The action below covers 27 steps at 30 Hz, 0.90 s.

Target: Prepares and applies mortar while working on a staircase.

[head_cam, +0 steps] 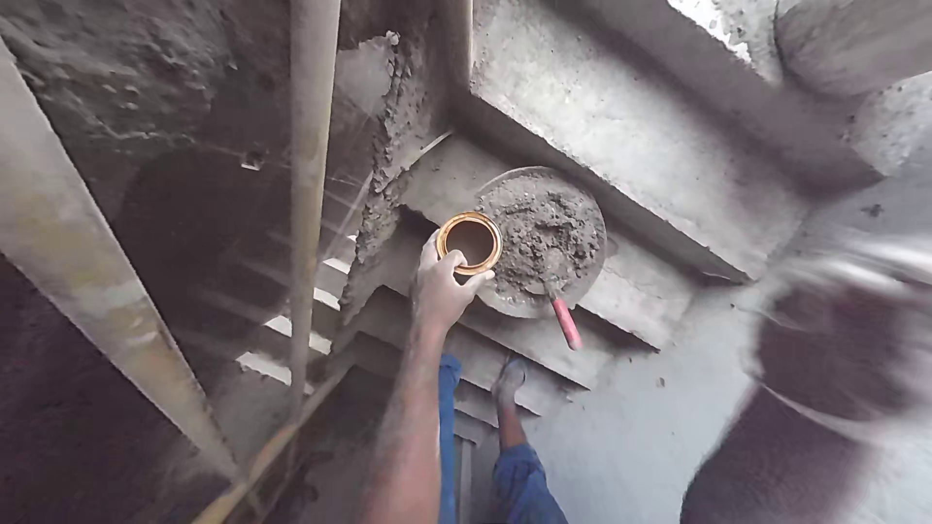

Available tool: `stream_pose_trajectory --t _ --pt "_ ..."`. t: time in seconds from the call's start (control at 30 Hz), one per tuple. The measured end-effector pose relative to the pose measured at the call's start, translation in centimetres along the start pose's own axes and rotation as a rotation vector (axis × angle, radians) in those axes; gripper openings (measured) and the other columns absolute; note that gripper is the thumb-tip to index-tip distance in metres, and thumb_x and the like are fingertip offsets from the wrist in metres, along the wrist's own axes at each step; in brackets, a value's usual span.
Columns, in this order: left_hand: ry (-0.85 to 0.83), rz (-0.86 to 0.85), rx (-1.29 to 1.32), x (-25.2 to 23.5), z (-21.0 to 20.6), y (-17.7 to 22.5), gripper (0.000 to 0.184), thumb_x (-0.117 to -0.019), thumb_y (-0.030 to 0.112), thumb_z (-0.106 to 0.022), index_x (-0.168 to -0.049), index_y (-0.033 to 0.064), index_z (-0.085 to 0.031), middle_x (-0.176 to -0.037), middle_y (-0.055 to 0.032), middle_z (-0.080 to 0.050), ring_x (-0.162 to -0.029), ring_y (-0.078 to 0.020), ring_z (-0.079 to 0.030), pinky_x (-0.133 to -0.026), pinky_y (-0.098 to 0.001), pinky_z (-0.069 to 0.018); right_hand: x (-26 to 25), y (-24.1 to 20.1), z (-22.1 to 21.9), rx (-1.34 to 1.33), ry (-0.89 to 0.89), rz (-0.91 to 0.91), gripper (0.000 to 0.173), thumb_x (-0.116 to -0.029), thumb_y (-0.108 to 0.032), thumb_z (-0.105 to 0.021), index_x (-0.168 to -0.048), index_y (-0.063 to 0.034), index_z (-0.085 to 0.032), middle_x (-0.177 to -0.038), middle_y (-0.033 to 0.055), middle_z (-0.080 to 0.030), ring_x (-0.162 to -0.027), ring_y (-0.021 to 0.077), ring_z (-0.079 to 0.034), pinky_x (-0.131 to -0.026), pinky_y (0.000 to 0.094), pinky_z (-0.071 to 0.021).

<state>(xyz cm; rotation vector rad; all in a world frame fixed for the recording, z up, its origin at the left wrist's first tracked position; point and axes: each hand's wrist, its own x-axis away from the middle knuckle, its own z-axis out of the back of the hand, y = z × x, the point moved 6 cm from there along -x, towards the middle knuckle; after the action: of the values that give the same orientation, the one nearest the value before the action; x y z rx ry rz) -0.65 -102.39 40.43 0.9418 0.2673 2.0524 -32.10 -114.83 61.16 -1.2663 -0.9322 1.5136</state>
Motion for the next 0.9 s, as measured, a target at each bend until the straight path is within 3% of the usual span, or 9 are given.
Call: stream_pose_trajectory --t 0.07,0.17,0.23,0.4,0.5,0.63,0.73,0.83,0.9 --pt "0.057 -0.043 0.034 -0.1 -0.3 -0.3 0.048 -0.0765 0.056 -0.084 -0.091 0.0111 -0.073 -0.153 -0.0199 -0.046 -0.138 -0.0349 -0.051 -0.105 -0.0557 -0.0477 1.3 10.4 -3.6 0.243 -0.203 -0.189 0.014 -0.0918 -0.007 -0.074 -0.105 -0.0084 -0.070 -0.096 0.0020 -0.074 -0.083 0.0144 -0.072 -0.077 0.0353 -0.0640" --pt "0.116 -0.095 0.051 -0.3 -0.3 -0.5 0.047 -0.0756 0.054 -0.085 -0.088 0.0108 -0.072 -0.155 -0.0201 -0.045 -0.137 -0.0346 -0.051 -0.105 -0.0534 -0.0485 5.3 22.3 -6.4 0.840 -0.501 -0.550 0.021 -0.0970 -0.009 -0.066 -0.117 -0.0046 -0.072 -0.106 0.0180 -0.074 -0.097 0.0352 -0.072 -0.090 0.0593 -0.0554" --pt "0.113 -0.088 0.050 0.0 -0.5 -0.8 0.048 -0.0754 0.055 -0.085 -0.088 0.0102 -0.072 -0.155 -0.0207 -0.045 -0.137 -0.0352 -0.051 -0.105 -0.0546 -0.0477 7.4 25.0 -6.9 0.965 -0.547 -0.658 0.025 -0.0978 -0.010 -0.065 -0.121 -0.0080 -0.074 -0.114 0.0208 -0.072 -0.108 0.0407 -0.069 -0.097 0.0622 -0.0501" --pt "0.088 -0.083 0.027 -0.1 -0.9 -1.0 0.047 -0.0749 0.054 -0.086 -0.088 0.0111 -0.072 -0.154 -0.0199 -0.045 -0.138 -0.0346 -0.050 -0.106 -0.0544 -0.0472 9.2 27.5 -9.4 1.118 -0.788 -0.699 0.028 -0.0966 -0.021 -0.068 -0.122 -0.0115 -0.073 -0.128 0.0234 -0.065 -0.117 0.0431 -0.064 -0.097 0.0623 -0.0517" --pt "0.090 -0.088 0.011 0.1 -1.0 -1.1 0.047 -0.0751 0.055 -0.086 -0.088 0.0116 -0.072 -0.154 -0.0189 -0.046 -0.136 -0.0344 -0.052 -0.105 -0.0543 -0.0475 10.6 29.7 -11.1 1.227 -0.914 -0.648 0.028 -0.0952 -0.013 -0.066 -0.123 -0.0108 -0.071 -0.135 0.0255 -0.058 -0.124 0.0438 -0.059 -0.096 0.0601 -0.0534" --pt "0.105 -0.115 0.018 -0.1 -1.2 -0.9 0.048 -0.0757 0.055 -0.085 -0.087 0.0103 -0.072 -0.152 -0.0211 -0.048 -0.134 -0.0357 -0.054 -0.104 -0.0540 -0.0487 8.8 26.9 -11.0 1.225 -0.845 -0.548 0.031 -0.0955 -0.009 -0.064 -0.126 -0.0088 -0.069 -0.136 0.0233 -0.058 -0.125 0.0429 -0.058 -0.097 0.0594 -0.0531" --pt "0.104 -0.130 0.031 0.0 -1.2 -1.1 0.048 -0.0764 0.055 -0.084 -0.088 0.0099 -0.073 -0.150 -0.0213 -0.050 -0.134 -0.0357 -0.054 -0.104 -0.0540 -0.0483 6.3 19.0 -7.4 1.029 -0.587 -0.455 0.019 -0.0965 -0.013 -0.066 -0.112 -0.0051 -0.074 -0.114 0.0214 -0.069 -0.102 0.0395 -0.069 -0.087 0.0587 -0.0565" --pt "0.108 -0.121 0.030 -0.3 -0.7 -0.9 0.048 -0.0760 0.056 -0.084 -0.092 0.0112 -0.074 -0.149 -0.0212 -0.051 -0.134 -0.0348 -0.054 -0.104 -0.0530 -0.0487 5.5 13.6 -3.7 0.392 -0.304 -0.356 0.009 -0.0924 -0.004 -0.066 -0.099 -0.0014 -0.071 -0.087 0.0037 -0.074 -0.071 0.0129 -0.072 -0.068 0.0322 -0.0643" --pt "0.114 -0.114 0.042 0.0 -0.3 -0.8 0.048 -0.0757 0.055 -0.084 -0.092 0.0107 -0.073 -0.151 -0.0224 -0.049 -0.136 -0.0355 -0.052 -0.105 -0.0532 -0.0485 7.1 13.8 -3.6 -0.002 -0.226 -0.465 0.011 -0.0913 0.002 -0.064 -0.100 -0.0030 -0.069 -0.087 0.0009 -0.074 -0.071 0.0110 -0.072 -0.067 0.0307 -0.0644"
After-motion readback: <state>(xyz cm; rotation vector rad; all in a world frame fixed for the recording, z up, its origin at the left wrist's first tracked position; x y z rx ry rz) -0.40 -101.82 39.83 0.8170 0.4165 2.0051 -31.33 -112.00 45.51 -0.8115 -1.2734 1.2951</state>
